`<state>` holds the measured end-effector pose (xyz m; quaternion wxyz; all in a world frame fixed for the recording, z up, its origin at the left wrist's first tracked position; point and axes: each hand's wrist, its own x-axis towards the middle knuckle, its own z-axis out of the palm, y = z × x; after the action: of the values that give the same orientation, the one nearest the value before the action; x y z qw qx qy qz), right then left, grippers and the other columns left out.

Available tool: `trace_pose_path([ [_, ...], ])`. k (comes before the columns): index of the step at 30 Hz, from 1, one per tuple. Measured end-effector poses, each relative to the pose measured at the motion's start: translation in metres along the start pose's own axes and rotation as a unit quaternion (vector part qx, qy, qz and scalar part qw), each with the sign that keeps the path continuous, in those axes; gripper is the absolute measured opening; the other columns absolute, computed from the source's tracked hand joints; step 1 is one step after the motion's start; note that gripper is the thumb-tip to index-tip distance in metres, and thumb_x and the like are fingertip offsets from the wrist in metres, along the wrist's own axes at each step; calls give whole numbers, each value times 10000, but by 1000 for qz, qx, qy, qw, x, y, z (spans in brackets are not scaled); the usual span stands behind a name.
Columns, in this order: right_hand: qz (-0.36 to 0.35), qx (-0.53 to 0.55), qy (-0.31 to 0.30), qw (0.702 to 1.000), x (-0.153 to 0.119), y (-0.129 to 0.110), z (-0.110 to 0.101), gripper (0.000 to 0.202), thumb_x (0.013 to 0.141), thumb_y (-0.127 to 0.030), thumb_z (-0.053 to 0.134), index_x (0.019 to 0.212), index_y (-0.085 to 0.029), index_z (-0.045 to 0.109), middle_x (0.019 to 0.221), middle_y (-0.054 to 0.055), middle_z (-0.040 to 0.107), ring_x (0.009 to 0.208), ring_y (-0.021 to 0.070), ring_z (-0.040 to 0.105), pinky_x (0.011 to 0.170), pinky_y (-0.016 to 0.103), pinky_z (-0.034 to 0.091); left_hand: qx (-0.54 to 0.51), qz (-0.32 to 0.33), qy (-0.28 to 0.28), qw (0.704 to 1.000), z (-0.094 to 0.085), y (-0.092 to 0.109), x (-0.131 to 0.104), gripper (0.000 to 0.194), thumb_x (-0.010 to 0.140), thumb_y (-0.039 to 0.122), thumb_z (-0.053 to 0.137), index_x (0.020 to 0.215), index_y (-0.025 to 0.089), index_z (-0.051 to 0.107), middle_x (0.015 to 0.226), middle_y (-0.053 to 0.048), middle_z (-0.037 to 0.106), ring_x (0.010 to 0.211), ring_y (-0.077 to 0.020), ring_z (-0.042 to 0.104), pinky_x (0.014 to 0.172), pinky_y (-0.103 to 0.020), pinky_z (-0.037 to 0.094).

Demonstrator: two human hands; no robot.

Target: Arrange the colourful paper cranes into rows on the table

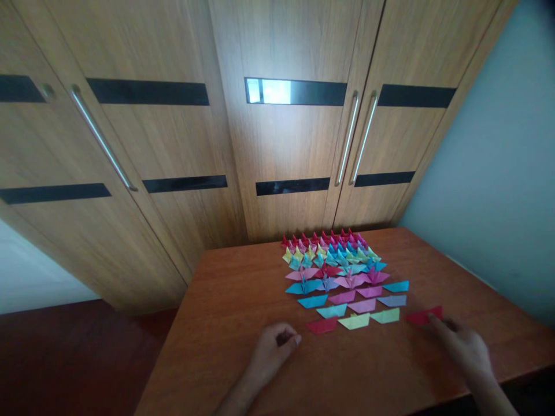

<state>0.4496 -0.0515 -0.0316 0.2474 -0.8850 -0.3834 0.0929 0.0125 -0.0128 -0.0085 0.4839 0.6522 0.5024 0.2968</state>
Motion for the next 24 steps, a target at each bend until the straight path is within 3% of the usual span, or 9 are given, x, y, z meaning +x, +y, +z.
trace_pose_path([
  [2, 39, -58, -56, 996, 4, 0, 4, 548, 739, -636, 429, 956, -205, 688, 841, 159, 699, 767, 339, 664, 610, 379, 480, 3, 1, 0, 1000, 0, 0, 0, 232, 761, 361, 578, 679, 150, 630, 639, 0, 578, 638, -146, 509, 586, -229, 368],
  [5, 70, -91, -58, 992, 4, -5, 8, 649, 709, -703, 408, 1082, -228, 645, 947, 196, 674, 820, 385, 651, 618, 435, 476, 2, 4, 3, 1000, 0, -1, -1, 220, 765, 349, 577, 685, 150, 629, 641, 2, 573, 635, -144, 504, 590, -230, 369],
  [15, 58, -106, -41, 992, 7, -12, 14, 692, 749, -743, 263, 1094, -229, 572, 1121, 183, 592, 916, 387, 613, 674, 463, 474, 11, 12, -2, 1000, 0, 0, -2, 203, 776, 327, 568, 691, 153, 628, 647, 2, 565, 638, -140, 496, 597, -224, 367],
  [24, 68, -114, -35, 990, 12, -17, 20, 678, 758, -735, 247, 1100, -247, 570, 1157, 174, 563, 911, 391, 607, 672, 479, 465, 11, 0, -1, 1000, 0, -1, -1, 218, 761, 361, 575, 698, 162, 634, 653, 0, 575, 638, -142, 501, 592, -224, 371],
])
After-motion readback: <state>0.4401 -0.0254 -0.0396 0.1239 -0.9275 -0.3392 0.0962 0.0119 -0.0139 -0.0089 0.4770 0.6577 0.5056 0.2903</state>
